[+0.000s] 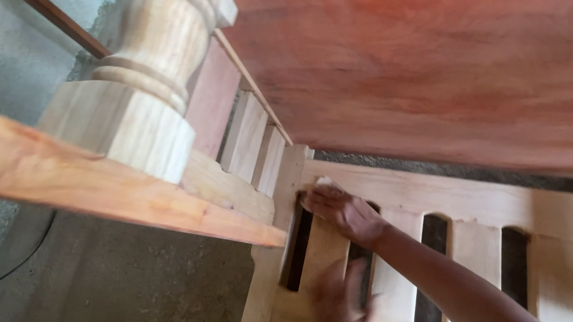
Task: The person sands a wooden furniture frame with sandpaper to prepare it for finishing.
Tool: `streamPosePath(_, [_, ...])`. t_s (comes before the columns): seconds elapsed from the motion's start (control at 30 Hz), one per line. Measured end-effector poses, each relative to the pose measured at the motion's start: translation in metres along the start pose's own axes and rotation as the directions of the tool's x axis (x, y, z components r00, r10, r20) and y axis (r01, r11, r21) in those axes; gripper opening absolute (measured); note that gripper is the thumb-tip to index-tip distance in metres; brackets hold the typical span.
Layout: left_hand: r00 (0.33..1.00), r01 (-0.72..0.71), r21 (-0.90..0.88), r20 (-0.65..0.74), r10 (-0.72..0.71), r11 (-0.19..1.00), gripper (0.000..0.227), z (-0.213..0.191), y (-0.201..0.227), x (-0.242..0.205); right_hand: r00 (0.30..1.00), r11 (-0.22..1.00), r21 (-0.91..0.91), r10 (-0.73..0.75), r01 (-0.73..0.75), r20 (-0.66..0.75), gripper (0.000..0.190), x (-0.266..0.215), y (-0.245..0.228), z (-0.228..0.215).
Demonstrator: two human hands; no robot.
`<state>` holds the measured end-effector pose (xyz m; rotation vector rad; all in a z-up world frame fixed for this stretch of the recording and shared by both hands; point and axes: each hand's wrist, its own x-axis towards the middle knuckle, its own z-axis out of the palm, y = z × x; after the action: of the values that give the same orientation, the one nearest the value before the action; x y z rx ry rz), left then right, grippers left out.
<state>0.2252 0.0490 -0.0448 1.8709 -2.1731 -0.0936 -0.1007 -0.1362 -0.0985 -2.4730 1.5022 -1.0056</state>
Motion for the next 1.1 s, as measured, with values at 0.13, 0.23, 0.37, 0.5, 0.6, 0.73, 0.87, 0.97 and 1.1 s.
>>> streamPosePath(0.13, [0.979,0.030,0.109,-0.203,-0.007,0.994,0.084,0.005,-0.003,0.087,0.986,0.975,-0.212,-0.091,0.061,-0.139,0.044,0.014,0.016,0.032])
streamPosePath(0.23, [0.987,0.163,0.096,-0.029,-0.161,0.982,0.080,0.003,0.014,0.108,0.933,0.798,-0.596,-0.140,-0.093,-0.333,0.036,0.037,0.022,0.085])
streamPosePath(0.37, [0.867,0.355,0.128,0.325,-0.377,0.926,0.075,0.002,0.014,0.115,0.890,0.673,-0.663,-0.015,-0.328,-0.456,0.031,0.045,-0.009,0.097])
streamPosePath(0.5, [0.837,0.349,0.184,0.379,-0.394,0.919,0.078,0.012,0.000,0.114,0.882,0.718,-0.589,0.074,-0.370,-0.465,0.037,0.071,-0.002,0.082])
streamPosePath(0.6, [0.829,0.363,0.192,0.380,-0.410,0.912,0.074,0.011,0.008,0.119,0.830,0.731,-0.474,0.228,-0.491,-0.509,0.028,0.076,0.012,0.098])
streamPosePath(0.73, [0.844,0.365,0.220,0.333,-0.421,0.905,0.072,0.006,0.015,0.120,0.859,0.836,-0.265,0.388,-0.481,-0.334,0.034,0.067,0.015,0.099])
streamPosePath(0.87, [0.846,0.341,0.187,0.367,-0.388,0.921,0.071,0.011,0.004,0.116,0.838,0.833,-0.206,0.434,-0.513,-0.331,0.037,0.083,0.005,0.074])
streamPosePath(0.97, [0.902,0.308,0.138,0.272,-0.335,0.941,0.070,0.018,0.004,0.115,0.876,0.844,-0.289,0.360,-0.452,-0.320,0.046,0.056,-0.004,0.095])
streamPosePath(1.1, [0.873,0.349,0.208,0.281,-0.398,0.914,0.071,0.006,0.007,0.117,0.915,0.866,-0.328,0.295,-0.378,-0.276,0.047,0.065,0.000,0.089])
